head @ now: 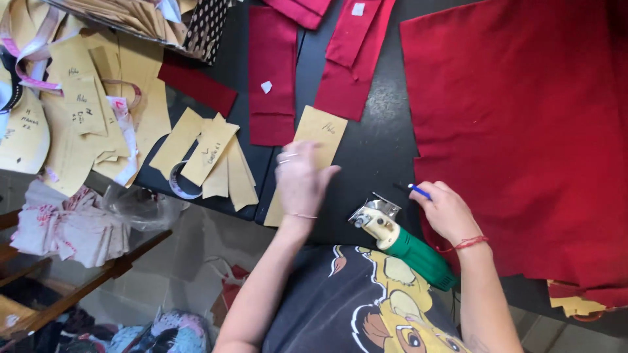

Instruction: Marking and cutting red fabric pieces using paper patterns, a pen, and an electric rotary cutter

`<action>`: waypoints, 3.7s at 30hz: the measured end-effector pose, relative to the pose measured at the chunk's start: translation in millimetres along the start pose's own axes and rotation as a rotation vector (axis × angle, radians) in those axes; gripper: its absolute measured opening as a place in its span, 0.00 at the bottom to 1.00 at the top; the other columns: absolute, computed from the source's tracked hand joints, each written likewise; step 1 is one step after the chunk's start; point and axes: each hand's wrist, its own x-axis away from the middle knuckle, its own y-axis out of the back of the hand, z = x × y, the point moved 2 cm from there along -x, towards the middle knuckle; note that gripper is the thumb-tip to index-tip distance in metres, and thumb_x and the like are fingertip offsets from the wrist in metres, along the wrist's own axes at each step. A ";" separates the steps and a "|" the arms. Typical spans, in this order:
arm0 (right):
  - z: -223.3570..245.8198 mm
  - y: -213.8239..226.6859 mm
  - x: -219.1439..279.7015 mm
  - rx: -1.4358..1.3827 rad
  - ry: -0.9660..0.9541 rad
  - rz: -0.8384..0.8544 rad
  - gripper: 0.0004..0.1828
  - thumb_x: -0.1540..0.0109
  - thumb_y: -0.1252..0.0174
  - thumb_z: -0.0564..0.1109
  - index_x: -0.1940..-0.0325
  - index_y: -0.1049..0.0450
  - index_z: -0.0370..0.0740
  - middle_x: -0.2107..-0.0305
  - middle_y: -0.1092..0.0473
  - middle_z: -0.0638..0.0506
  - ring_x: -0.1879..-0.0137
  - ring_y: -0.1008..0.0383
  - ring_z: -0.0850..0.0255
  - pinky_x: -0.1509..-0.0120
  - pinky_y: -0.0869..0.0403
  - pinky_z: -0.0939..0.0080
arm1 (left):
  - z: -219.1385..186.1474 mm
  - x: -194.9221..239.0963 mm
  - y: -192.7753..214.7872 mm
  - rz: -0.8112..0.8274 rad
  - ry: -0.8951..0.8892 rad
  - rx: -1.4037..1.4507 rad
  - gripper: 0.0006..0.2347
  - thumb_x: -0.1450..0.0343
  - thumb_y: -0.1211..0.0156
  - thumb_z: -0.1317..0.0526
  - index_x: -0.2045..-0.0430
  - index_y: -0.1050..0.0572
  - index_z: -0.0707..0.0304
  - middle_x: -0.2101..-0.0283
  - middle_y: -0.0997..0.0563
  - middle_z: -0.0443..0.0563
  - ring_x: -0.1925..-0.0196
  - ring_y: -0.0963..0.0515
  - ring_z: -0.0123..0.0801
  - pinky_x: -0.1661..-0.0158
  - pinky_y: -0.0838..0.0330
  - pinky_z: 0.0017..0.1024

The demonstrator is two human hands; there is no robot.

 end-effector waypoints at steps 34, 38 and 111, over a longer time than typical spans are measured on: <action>-19.6 61.8 -97.9 -0.155 0.191 -0.477 0.26 0.40 0.57 0.41 0.38 0.49 0.39 0.51 0.39 0.34 0.46 0.39 0.43 0.48 0.39 0.50 | -100.6 -122.0 -47.7 -0.279 -0.370 0.215 0.10 0.39 0.45 0.66 0.66 0.30 0.51 0.54 0.29 0.45 0.52 0.27 0.31 0.61 0.36 0.30; -15.5 68.1 -98.3 -0.154 0.146 -0.443 0.25 0.40 0.58 0.42 0.38 0.49 0.41 0.51 0.39 0.36 0.46 0.39 0.44 0.49 0.39 0.51 | -108.1 -135.3 -69.9 -0.147 -0.415 0.061 0.20 0.42 0.33 0.57 0.57 0.32 0.47 0.43 0.42 0.44 0.40 0.43 0.28 0.44 0.45 0.43; 71.7 101.2 -178.2 -0.578 0.475 -0.595 0.06 0.41 0.49 0.37 0.62 0.27 0.35 0.75 0.31 0.53 0.71 0.35 0.69 0.67 0.34 0.73 | -71.3 -316.0 -111.2 -0.086 -0.973 0.163 0.11 0.57 0.53 0.71 0.93 0.38 0.46 0.83 0.33 0.34 0.83 0.36 0.29 0.87 0.46 0.29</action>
